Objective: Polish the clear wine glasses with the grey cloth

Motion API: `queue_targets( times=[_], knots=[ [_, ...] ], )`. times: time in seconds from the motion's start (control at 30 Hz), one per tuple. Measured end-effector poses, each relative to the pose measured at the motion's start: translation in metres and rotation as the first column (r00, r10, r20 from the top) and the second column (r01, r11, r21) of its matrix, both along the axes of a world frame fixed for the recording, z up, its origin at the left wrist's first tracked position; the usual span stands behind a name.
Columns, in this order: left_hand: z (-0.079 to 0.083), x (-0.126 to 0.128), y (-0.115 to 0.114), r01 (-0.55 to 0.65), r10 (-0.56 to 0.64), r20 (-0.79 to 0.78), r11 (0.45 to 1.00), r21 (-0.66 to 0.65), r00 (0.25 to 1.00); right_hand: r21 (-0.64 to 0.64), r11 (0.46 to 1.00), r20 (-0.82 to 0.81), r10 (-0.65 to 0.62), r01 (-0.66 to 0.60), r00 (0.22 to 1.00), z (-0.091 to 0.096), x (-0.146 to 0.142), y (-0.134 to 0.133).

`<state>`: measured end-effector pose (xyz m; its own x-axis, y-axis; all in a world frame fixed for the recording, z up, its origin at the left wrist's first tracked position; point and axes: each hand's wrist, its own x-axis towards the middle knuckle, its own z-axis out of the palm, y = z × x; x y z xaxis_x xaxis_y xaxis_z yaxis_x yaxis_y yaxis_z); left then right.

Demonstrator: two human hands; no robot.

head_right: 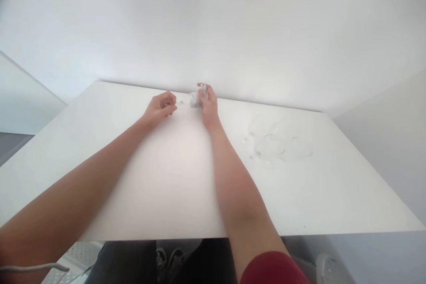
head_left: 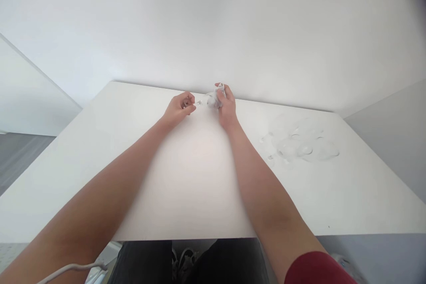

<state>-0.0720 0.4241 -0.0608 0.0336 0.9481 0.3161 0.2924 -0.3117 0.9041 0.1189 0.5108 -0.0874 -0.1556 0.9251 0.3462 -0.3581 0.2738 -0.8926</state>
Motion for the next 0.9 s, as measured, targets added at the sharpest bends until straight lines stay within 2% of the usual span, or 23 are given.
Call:
queue_targets(
  times=[0.1, 0.2, 0.27, 0.33, 0.47, 0.57, 0.67, 0.9],
  knots=[
    [-0.005, -0.003, 0.005, -0.036, 0.039, 0.119, 0.999, -0.031, 0.992, -0.020, 0.995, -0.168, -0.098, 0.096, 0.981, -0.006, 0.002, 0.009],
    [-0.011, -0.009, 0.014, -0.159, 0.156, 0.315, 0.987, -0.014, 0.936, -0.084, 0.988, -0.317, -0.149, 0.129, 0.937, -0.013, 0.004, 0.020],
    [-0.013, -0.012, 0.018, -0.223, 0.206, 0.424, 0.975, -0.010, 0.882, -0.116, 0.990, -0.356, -0.114, 0.077, 0.928, -0.015, 0.003, 0.022],
    [-0.013, -0.012, 0.018, -0.206, 0.179, 0.469, 0.979, 0.005, 0.865, -0.121, 0.991, -0.337, 0.010, -0.054, 0.942, -0.012, 0.001, 0.017],
    [-0.012, -0.007, 0.012, -0.024, 0.006, 0.346, 0.999, 0.048, 0.938, -0.106, 0.938, -0.236, 0.298, -0.330, 0.925, 0.005, -0.003, -0.003],
    [-0.012, -0.002, 0.009, 0.059, -0.071, 0.158, 0.995, 0.079, 0.985, -0.136, 0.904, -0.157, 0.384, -0.405, 0.910, 0.016, 0.001, -0.015],
    [-0.011, 0.000, 0.008, 0.083, -0.087, 0.049, 0.993, 0.088, 0.995, -0.141, 0.898, -0.129, 0.402, -0.418, 0.907, 0.020, 0.004, -0.019],
    [-0.011, -0.002, 0.007, 0.062, -0.063, 0.061, 0.998, 0.012, 0.996, 0.020, 0.963, -0.257, 0.266, -0.270, 0.929, 0.019, 0.004, -0.017]
  ],
)
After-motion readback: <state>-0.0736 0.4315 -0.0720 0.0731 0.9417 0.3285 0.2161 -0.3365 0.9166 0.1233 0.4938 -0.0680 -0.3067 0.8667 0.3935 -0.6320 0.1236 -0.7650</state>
